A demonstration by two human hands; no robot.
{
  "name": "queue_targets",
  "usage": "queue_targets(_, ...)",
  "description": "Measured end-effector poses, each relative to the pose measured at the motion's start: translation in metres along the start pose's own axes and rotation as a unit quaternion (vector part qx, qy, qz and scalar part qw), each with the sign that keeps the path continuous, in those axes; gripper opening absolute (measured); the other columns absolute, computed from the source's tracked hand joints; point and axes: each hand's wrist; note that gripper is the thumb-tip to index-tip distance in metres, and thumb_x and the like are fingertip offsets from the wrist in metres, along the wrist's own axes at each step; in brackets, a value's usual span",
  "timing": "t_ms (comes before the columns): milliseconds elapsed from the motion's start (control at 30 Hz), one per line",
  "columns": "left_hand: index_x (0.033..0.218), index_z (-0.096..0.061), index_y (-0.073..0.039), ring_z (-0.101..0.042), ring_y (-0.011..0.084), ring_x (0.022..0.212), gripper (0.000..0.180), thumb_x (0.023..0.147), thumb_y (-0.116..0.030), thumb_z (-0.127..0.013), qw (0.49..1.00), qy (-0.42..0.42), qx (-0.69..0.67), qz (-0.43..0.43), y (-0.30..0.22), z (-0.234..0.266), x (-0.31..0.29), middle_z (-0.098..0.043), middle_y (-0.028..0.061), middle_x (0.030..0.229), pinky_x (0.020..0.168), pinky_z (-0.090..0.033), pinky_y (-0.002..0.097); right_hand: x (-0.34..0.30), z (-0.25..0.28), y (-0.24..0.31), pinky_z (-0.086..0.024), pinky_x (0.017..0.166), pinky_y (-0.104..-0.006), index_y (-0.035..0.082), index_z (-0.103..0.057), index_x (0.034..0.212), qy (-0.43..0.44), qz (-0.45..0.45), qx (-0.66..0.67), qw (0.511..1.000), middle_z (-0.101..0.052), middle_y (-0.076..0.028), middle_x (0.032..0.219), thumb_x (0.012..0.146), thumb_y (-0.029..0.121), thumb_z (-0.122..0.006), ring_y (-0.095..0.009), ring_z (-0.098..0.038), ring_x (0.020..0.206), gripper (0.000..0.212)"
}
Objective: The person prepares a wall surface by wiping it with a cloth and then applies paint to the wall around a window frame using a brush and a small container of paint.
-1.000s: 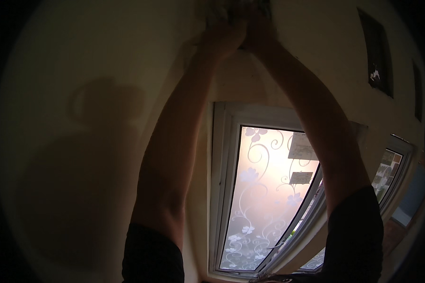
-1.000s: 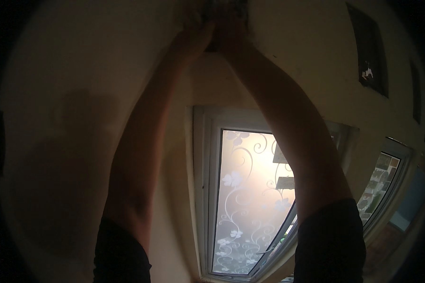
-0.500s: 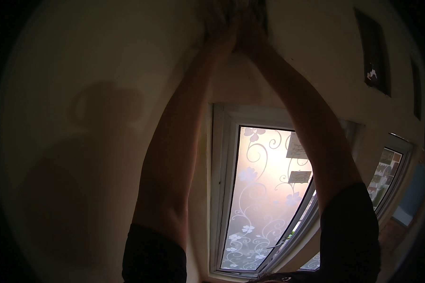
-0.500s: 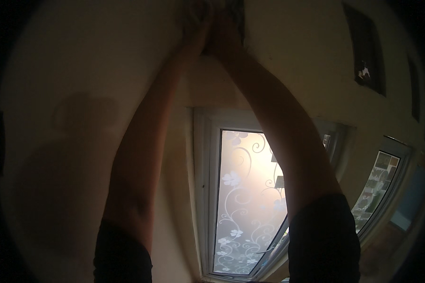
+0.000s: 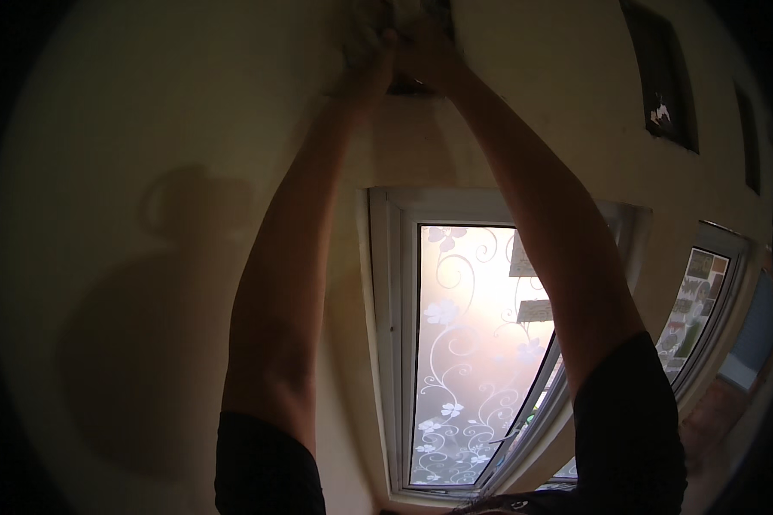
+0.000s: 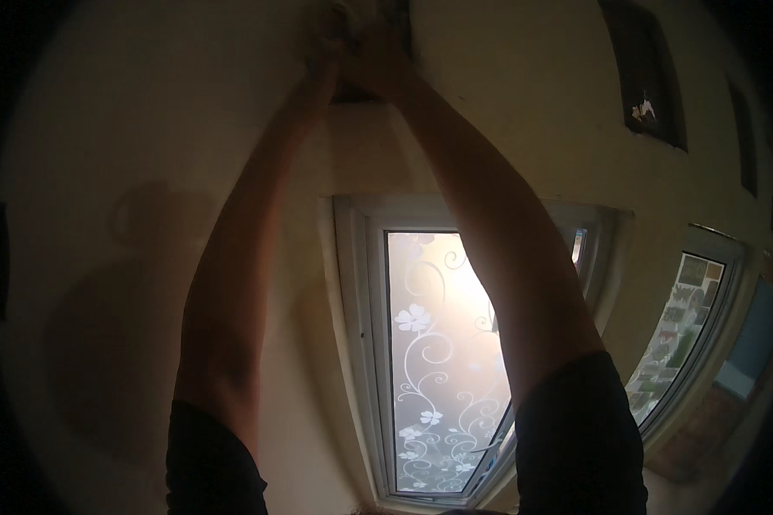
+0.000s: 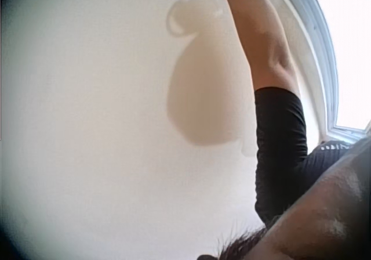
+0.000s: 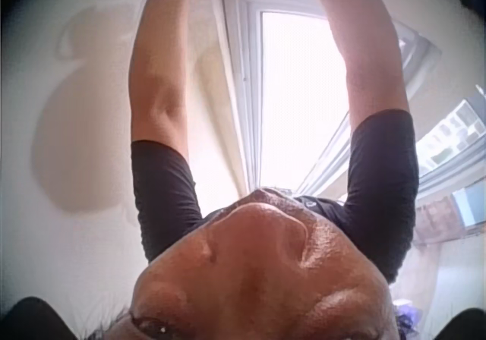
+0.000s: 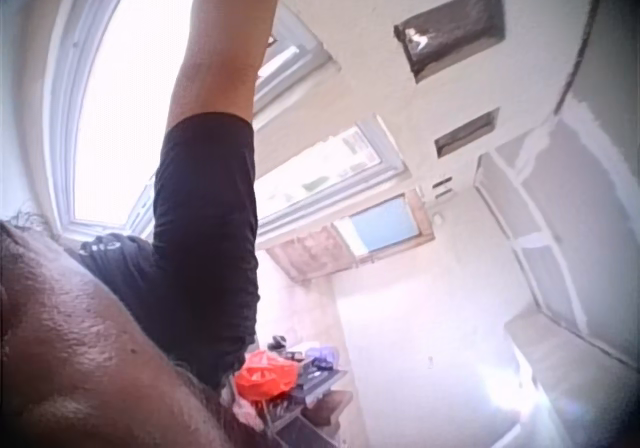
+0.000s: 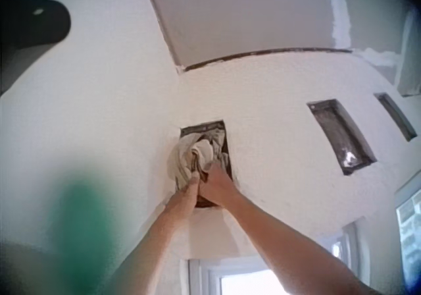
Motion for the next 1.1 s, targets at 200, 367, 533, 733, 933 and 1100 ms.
queue_targets(200, 0.142, -0.038, 0.005, -0.044, 0.0323, 0.132, 0.073, 0.103, -0.054, -0.021, 1.000, -0.007, -0.016, 0.000, -0.004, 0.005, -0.005, -0.048, 0.0255, 0.139, 0.110, -0.032, 0.0373, 0.027, -0.027, -0.041, -0.049, 0.091, -0.0460, -0.022, -0.037, 0.125, -0.031, -0.098, 0.100, 0.990, -0.057, -0.041, 0.112, 0.083, 0.044, -0.064, -0.049, -0.059, 0.109, 0.082)
queue_targets(367, 0.141, -0.039, 0.005, -0.045, 0.0309, 0.131, 0.072, 0.104, -0.053, -0.020, 1.000, -0.005, -0.013, -0.001, -0.006, 0.007, -0.002, -0.048, 0.0242, 0.139, 0.110, -0.032, 0.0366, 0.030, -0.011, -0.008, -0.045, 0.099, -0.0423, -0.023, -0.027, 0.132, -0.002, -0.177, 0.148, 0.973, -0.048, -0.042, 0.127, 0.081, 0.046, -0.065, -0.043, -0.052, 0.122, 0.094)
queue_targets(533, 0.141, -0.040, 0.005, -0.045, 0.0294, 0.130, 0.071, 0.104, -0.052, -0.020, 1.000, -0.011, -0.014, 0.000, -0.002, 0.000, -0.002, -0.049, 0.0229, 0.138, 0.110, -0.032, 0.0358, 0.025, -0.014, -0.002, -0.043, 0.103, -0.0392, -0.025, -0.025, 0.133, -0.021, -0.159, 0.213, 0.964, -0.052, -0.040, 0.122, 0.080, 0.046, -0.068, -0.040, -0.050, 0.125, 0.099)
queue_targets(733, 0.140, -0.041, 0.005, -0.046, 0.0277, 0.129, 0.070, 0.105, -0.051, -0.019, 0.999, 0.017, -0.039, 0.019, -0.003, -0.005, 0.001, -0.050, 0.0213, 0.138, 0.109, -0.032, 0.0348, 0.030, -0.035, -0.053, -0.054, 0.076, -0.0460, -0.008, -0.060, 0.111, 0.004, 0.048, -0.234, 0.971, -0.065, -0.028, 0.097, 0.094, 0.029, -0.056, -0.035, -0.067, 0.091, 0.041)
queue_targets(933, 0.140, -0.042, 0.005, -0.046, 0.0259, 0.129, 0.069, 0.105, -0.050, -0.019, 0.995, 0.056, -0.053, 0.069, -0.006, -0.003, -0.005, -0.051, 0.0198, 0.137, 0.109, -0.032, 0.0339, -0.008, -0.016, 0.010, -0.051, 0.055, -0.0450, -0.002, -0.067, 0.100, -0.252, 0.134, -0.181, 0.941, -0.062, -0.014, 0.057, 0.087, 0.017, -0.056, -0.030, -0.063, 0.053, 0.025)
queue_targets(1100, 0.139, -0.043, 0.005, -0.047, 0.0245, 0.128, 0.068, 0.106, -0.049, -0.018, 0.994, 0.020, -0.065, 0.081, -0.037, -0.011, -0.027, -0.051, 0.0185, 0.137, 0.109, -0.032, 0.0331, -0.076, 0.055, 0.065, -0.051, 0.078, -0.0394, -0.003, -0.056, 0.121, -0.084, -0.056, 0.066, 0.993, -0.061, -0.022, 0.101, 0.090, 0.023, -0.059, -0.030, -0.063, 0.092, 0.040)
Point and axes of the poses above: each hand's wrist, its own x-axis towards the middle knuckle, its own z-axis out of the back of the hand, y = z × x
